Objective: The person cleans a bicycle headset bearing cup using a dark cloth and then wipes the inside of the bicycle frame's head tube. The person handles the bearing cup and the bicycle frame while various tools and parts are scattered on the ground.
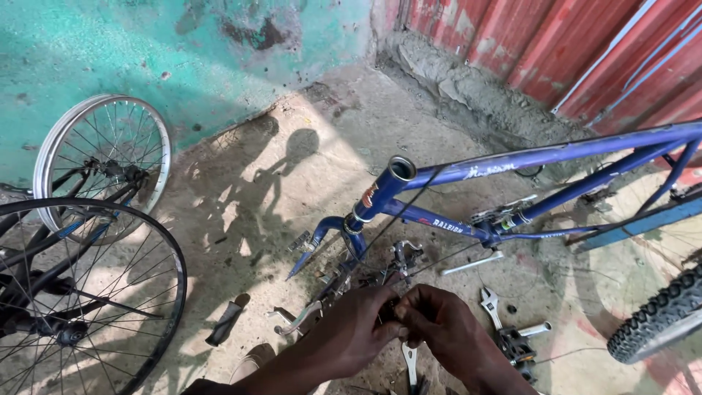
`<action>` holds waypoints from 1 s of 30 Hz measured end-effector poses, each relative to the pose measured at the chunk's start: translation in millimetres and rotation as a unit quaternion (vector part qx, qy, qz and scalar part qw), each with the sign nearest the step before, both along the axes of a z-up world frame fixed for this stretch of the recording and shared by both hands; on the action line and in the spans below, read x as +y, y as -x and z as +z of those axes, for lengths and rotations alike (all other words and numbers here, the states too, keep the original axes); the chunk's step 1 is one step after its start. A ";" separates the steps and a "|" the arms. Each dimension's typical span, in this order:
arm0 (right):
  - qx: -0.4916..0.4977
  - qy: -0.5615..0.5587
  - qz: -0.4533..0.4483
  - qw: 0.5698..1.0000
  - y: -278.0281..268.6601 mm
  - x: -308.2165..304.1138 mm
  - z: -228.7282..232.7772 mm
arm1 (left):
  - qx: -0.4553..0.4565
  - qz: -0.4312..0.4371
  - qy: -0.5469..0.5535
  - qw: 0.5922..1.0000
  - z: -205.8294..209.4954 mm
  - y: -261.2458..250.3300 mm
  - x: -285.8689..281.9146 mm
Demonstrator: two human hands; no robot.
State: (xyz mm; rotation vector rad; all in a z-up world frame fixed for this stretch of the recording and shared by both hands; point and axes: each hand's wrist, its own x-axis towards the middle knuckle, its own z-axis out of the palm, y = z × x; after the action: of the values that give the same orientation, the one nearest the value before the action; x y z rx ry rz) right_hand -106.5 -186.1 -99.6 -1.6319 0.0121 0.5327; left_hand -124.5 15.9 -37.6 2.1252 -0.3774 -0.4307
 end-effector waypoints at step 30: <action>-0.052 -0.056 -0.203 0.976 -91.1 100.0 -67.0 | -0.221 0.454 0.205 0.838 -132.4 -68.4 -7.4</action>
State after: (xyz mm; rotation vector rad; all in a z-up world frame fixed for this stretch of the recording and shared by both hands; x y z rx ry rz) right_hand -15.4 -86.1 -166.6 -1.4925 0.2295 0.1298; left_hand -56.2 8.5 -170.0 1.7066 0.2934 0.6515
